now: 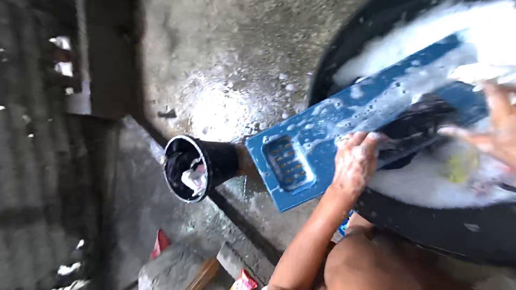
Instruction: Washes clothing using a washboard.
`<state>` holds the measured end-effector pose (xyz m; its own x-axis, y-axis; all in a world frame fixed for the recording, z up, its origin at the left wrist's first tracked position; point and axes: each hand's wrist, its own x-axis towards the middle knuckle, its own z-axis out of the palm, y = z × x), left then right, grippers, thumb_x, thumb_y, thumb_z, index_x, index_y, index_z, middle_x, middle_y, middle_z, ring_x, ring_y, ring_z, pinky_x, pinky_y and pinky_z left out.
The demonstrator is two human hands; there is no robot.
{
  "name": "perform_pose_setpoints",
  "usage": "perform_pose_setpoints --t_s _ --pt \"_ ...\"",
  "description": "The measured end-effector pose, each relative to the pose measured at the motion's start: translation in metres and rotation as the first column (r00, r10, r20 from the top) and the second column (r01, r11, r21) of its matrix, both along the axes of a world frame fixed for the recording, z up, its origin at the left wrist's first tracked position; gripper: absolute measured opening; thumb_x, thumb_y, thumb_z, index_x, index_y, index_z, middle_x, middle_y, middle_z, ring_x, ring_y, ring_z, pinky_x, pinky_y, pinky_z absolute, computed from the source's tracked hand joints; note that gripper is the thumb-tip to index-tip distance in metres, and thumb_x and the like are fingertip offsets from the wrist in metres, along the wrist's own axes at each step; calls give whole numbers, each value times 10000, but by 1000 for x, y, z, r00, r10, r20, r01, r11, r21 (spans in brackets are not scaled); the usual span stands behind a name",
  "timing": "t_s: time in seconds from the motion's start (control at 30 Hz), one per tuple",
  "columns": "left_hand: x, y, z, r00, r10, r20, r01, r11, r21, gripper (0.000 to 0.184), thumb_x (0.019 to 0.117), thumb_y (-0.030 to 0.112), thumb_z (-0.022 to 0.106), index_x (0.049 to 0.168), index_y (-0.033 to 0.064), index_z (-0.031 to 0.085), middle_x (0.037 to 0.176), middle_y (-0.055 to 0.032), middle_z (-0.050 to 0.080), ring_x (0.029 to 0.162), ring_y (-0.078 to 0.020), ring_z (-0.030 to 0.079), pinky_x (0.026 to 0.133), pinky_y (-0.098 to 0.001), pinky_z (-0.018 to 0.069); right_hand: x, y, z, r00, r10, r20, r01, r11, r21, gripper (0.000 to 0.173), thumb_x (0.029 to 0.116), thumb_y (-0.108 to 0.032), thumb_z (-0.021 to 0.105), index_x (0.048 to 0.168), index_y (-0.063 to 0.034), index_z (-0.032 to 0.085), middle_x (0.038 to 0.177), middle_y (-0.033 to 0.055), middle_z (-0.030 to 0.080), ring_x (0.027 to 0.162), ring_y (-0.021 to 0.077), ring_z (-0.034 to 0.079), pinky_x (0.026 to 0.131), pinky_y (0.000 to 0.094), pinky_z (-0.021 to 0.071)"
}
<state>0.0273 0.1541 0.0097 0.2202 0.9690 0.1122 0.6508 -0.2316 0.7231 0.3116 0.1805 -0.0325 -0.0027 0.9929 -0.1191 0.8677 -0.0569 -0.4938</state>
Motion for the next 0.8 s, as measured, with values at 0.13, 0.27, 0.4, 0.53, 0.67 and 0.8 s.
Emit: perform_pose_setpoints --t_s 0.13,0.27,0.4,0.53,0.67,0.8 --pt "17 13 43 929 117 351 -51 980 -193 186 979 -22 593 1137 -32 690 1058 -159 707 968 -220 685 874 -391 572 -67 -15 28 880 -12 -476 -31 996 -83 345 922 -18 664 1268 -29 661 1286 254 556 1128 402 583 887 594 519" --pt "17 9 59 558 433 708 200 758 -621 412 1043 154 387 1419 27 499 1401 -143 535 1204 -221 547 978 -432 492 -80 -13 79 665 -94 -741 30 995 -100 283 994 -188 573 1258 -86 591 1185 10 621 1016 66 664 892 311 599" --pt "29 18 79 188 629 755 452 627 -635 452 1040 520 346 1281 208 568 1076 24 641 949 -86 635 807 -295 552 -111 -27 109 724 248 -644 -111 963 245 291 946 -233 622 1181 -66 660 1274 38 594 1169 77 595 971 255 538" --pt "45 11 109 532 447 719 215 750 -626 345 1073 388 461 1273 154 617 1001 -15 658 833 -83 621 712 -270 533 -99 -43 108 765 220 -605 -21 948 318 274 993 -244 632 1151 -23 666 1316 66 589 1193 80 587 1002 238 517" --pt "62 16 127 701 404 588 98 762 -640 460 1085 478 403 1173 83 620 918 -78 623 775 -149 602 670 -331 523 -99 -53 113 854 47 -518 197 893 406 336 997 -201 640 1180 80 635 1141 179 598 953 149 635 849 304 564" --pt "87 45 107 516 406 754 129 833 -538 400 1107 354 405 963 46 617 749 -13 577 661 -84 578 629 -277 536 -100 -53 150 847 75 -527 145 920 364 282 974 -96 630 1222 -2 535 988 29 636 783 -8 632 719 183 569"
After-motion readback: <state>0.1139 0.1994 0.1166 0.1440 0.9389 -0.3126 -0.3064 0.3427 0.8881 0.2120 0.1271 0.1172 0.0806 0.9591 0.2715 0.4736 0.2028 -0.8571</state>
